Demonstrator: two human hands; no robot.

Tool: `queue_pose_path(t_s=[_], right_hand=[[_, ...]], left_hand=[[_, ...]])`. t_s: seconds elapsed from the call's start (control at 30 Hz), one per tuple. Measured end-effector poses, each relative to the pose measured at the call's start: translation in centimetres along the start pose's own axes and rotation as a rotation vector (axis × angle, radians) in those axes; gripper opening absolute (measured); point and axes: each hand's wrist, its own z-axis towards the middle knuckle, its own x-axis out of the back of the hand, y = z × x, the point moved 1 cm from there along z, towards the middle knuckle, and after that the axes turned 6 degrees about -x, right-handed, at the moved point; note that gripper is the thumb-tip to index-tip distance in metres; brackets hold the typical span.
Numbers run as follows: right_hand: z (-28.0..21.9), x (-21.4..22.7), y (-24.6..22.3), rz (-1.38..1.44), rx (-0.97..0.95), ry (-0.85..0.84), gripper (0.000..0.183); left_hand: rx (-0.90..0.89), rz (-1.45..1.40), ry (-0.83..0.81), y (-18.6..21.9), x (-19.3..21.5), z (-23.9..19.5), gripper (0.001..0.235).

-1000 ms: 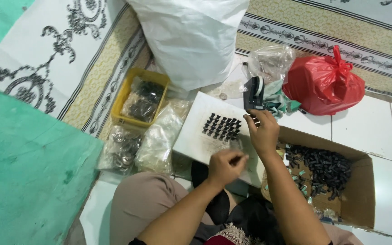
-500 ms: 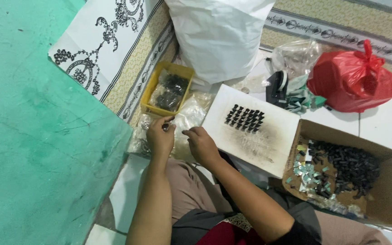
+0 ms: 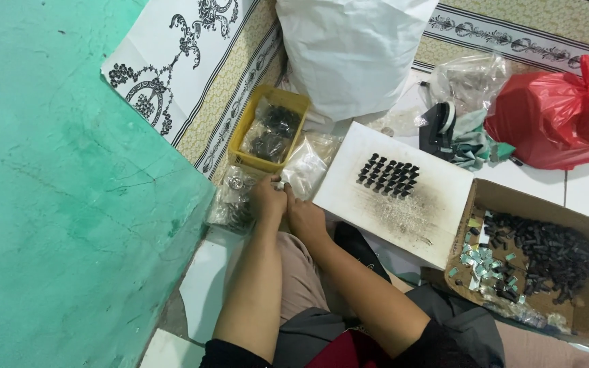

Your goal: The person sits on the floor and assembles small black plastic components with metal parts, picking them from a cardboard box and placing them on a white board. The person then places the assembled units into a clear plastic bag and seals it with a stapler.

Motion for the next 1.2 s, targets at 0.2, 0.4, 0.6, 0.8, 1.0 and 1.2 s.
queue_pose_path(t_s=[0.2,0.4,0.6,0.8,1.0,1.2], right_hand=[[-0.4,2.3,-0.4,0.065,0.000,0.145,0.073],[-1.1,6.9,-0.6,0.270,-0.027,0.262,0.079],[-2.5,9.8,0.9,0.501,-0.102,0.163,0.072],[-2.4,8.3,4.6,0.891,-0.475,-0.075,0.031],[-3.9,12.2,7.3,1.265,-0.611,-0.060,0.016],[-9.2,18.8,9.9,1.709,-0.725,-0.095,0.020]], left_hand=[[0.004,-0.145,0.145,3.5,4.6,-3.7,0.025],[-0.189,-0.233,0.339,3.6,4.1,-4.5,0.018],[-0.295,-0.494,0.290,6.0,6.1,-7.5,0.015],[-0.349,-0.550,0.225,6.8,6.7,-8.6,0.024],[-0.467,-0.636,-0.052,6.5,6.7,-9.9,0.040],[-0.625,-0.382,-0.236,9.4,6.6,-15.0,0.025]])
